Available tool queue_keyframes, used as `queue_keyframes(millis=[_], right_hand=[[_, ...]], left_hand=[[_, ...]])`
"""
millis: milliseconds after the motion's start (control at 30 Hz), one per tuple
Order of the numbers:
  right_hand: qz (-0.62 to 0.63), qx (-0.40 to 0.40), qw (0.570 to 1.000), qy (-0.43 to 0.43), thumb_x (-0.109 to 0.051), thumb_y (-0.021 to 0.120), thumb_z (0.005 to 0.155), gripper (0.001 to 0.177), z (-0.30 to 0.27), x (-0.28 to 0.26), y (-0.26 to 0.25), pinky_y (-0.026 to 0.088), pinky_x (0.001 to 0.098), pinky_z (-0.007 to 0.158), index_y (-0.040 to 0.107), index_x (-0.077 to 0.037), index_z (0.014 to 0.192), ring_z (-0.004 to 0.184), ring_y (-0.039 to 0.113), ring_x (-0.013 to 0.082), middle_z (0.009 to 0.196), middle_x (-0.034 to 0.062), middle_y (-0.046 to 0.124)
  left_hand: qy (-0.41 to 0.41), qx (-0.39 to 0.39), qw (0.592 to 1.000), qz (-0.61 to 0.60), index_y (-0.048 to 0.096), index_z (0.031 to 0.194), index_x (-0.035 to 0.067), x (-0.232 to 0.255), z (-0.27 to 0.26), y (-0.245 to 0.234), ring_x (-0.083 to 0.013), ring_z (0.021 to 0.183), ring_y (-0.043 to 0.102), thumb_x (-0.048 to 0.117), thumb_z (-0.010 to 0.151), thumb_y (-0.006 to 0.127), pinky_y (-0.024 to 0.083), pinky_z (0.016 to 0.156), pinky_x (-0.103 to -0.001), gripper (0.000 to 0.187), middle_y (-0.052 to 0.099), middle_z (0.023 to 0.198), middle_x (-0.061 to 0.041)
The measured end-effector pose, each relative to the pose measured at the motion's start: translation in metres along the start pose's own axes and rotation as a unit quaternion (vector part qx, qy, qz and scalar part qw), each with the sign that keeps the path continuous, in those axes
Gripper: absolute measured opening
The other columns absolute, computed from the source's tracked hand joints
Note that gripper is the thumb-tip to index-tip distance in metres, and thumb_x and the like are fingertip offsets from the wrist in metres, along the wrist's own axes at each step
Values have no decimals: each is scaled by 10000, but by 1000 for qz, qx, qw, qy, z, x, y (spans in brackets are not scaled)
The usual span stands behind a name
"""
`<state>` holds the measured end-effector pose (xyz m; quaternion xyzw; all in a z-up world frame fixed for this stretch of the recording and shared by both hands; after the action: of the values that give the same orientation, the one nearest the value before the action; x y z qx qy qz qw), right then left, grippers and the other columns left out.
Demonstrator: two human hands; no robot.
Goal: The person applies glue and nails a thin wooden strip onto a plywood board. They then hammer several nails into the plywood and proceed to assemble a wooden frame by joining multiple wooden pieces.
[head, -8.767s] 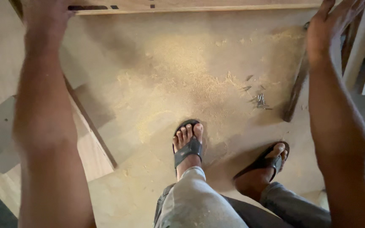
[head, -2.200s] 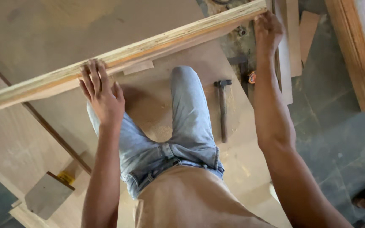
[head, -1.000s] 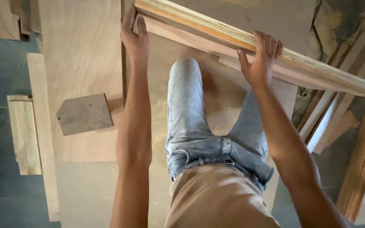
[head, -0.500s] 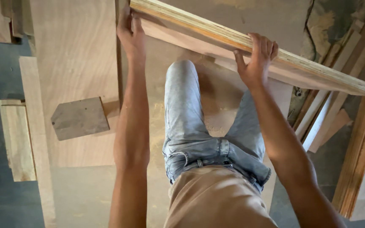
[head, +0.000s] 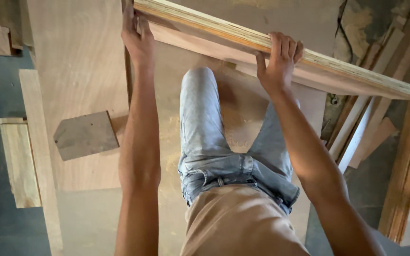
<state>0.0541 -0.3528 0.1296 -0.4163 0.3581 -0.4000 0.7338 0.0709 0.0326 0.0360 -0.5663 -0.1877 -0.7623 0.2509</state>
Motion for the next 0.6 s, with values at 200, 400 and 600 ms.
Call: queue_keyframes(millis=[200, 400, 600], right_hand=[[-3, -5, 1000, 10, -226, 786, 960, 556, 0, 0, 1, 198, 648, 1183, 507, -80, 1418, 1330, 446, 378, 1392, 139, 537], [-4, -17, 1000, 17, -221, 784, 958, 573, -1, 1, 1, 197, 646, 1195, 493, -82, 1431, 1336, 429, 375, 1395, 139, 518], [-11, -12, 1000, 8, -231, 790, 969, 593, -2, 4, 6, 196, 656, 1186, 479, -81, 1451, 1335, 427, 373, 1395, 140, 511]], left_hand=[[-3, -12, 1000, -11, 602, 1426, -50, -26, 10, -4, -173, 1101, 668, -51, 989, 468, 519, 992, -260, 456, 721, 1284, -150], [9, -50, 990, -128, 542, 1476, -42, -55, 18, -4, -207, 1311, 637, -79, 1057, 520, 502, 1138, -303, 421, 643, 1431, -148], [48, -81, 996, -8, 527, 1493, 26, -51, 20, -11, -257, 1286, 696, -102, 947, 492, 550, 1109, -341, 562, 694, 1383, -140]])
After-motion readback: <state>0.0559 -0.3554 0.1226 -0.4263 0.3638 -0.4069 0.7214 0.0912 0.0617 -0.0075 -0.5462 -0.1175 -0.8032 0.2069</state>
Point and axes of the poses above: each hand's wrist, its own z-axis towards the middle knuckle, its own y-axis out of the palm, x = y × z, the point moved 6 cm from there along z, towards the middle knuckle
